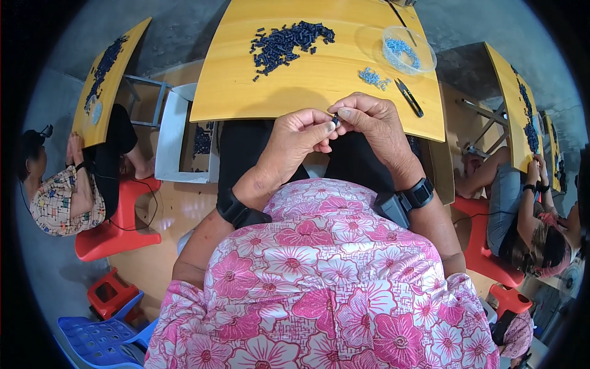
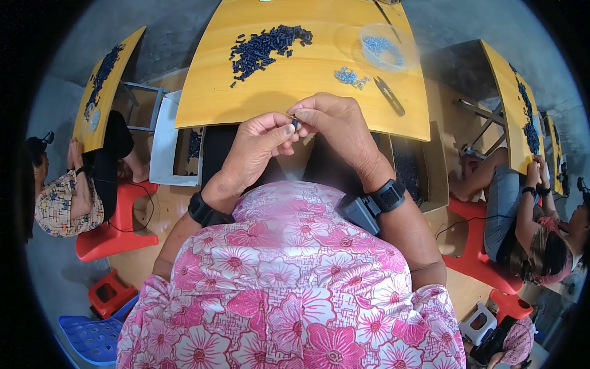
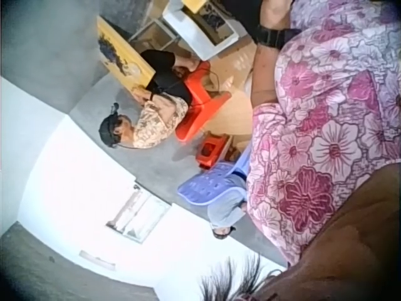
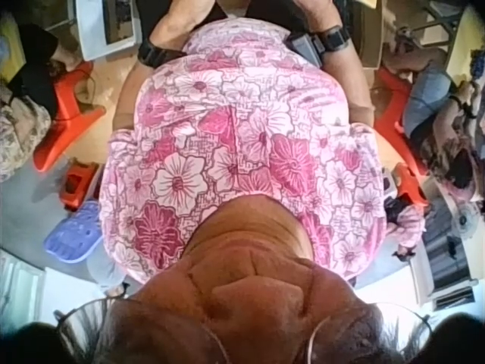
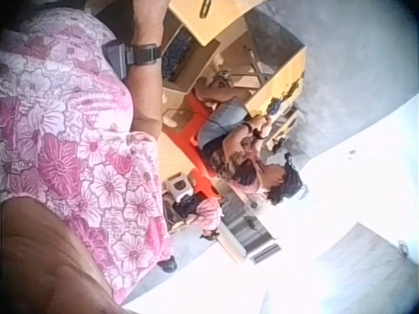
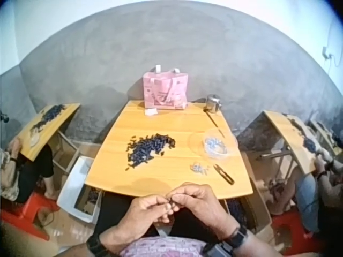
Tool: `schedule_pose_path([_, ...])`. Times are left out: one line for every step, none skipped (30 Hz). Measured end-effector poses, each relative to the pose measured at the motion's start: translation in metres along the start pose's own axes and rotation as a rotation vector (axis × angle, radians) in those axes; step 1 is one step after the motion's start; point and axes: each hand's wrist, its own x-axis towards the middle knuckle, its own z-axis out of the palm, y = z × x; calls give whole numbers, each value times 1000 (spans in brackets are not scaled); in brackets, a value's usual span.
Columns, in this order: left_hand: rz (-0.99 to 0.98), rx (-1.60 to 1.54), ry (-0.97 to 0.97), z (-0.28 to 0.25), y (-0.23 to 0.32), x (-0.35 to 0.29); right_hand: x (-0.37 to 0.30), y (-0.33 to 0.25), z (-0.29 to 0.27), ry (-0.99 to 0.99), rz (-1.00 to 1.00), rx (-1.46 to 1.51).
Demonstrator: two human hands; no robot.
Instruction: Assembling small plastic or rubber components by hand at a workbench.
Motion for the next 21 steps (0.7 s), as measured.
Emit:
schedule_pose_path([-1, -10, -9, 0, 0, 0, 0, 1, -1, 2, -1, 0])
schedule_pose_path([0, -9, -10, 0, -1, 1, 0, 2, -1, 0, -2, 2])
schedule_pose_path([-2, -11, -14, 0, -1, 1, 0, 3, -1, -1, -2, 4])
schedule_pose_path([-4, -13, -18, -1, -1, 1, 0, 3, -2, -1, -3, 3])
schedule_pose_path([-3, -12, -19, -1, -2, 1, 0, 4, -2, -3, -5, -2])
schedule_pose_path([-5, -12, -28, -2, -2, 1, 0, 4, -2, -5, -7, -7])
schedule_pose_path([-7, -12, -37, -3, -2, 1, 0, 3, -2, -4, -8, -7])
schedule_pose_path([-7, -13, -37, -3, -2, 1, 0, 3, -2, -8, -2, 3])
schedule_pose_path([-9, -20, -40, -3, -2, 1, 0, 3, -2, -11, 5, 14])
schedule_pose_path([-11, -27, -42, -3, -2, 1, -1, 2, -2, -11, 6, 14])
schedule_pose_path([-13, -28, -41, -3, -2, 1, -2, 0, -1, -16, 0, 12])
schedule_pose_path([-20, -19, -41, -3, -2, 1, -3, -1, 0, -21, -5, 11])
schedule_pose_path([-27, -10, -40, -3, -2, 1, -3, -1, 0, -22, -3, 12])
schedule_pose_path([-29, -10, -39, -3, -2, 1, -3, -1, 0, -20, -20, -20])
schedule_pose_path([-27, -12, -50, -3, -2, 2, -3, 0, -1, -18, -36, -53])
schedule_pose_path([-24, -14, -61, -3, -2, 2, -3, 0, -2, -18, -34, -52])
schedule_pose_path([-26, -13, -59, -3, -2, 1, -3, 1, -2, -20, -24, -43])
schedule_pose_path([-30, -23, -66, -2, -1, 1, -3, 2, -2, -22, -14, -34])
schedule_pose_path([-34, -33, -73, -1, -1, 1, -4, 2, -2, -23, -14, -32])
schedule_pose_path([-35, -34, -72, -1, -2, 1, -4, 3, -2, -16, -8, -31])
schedule_pose_path([-27, -32, -69, -1, -3, 1, -4, 3, -2, -10, -3, -30])
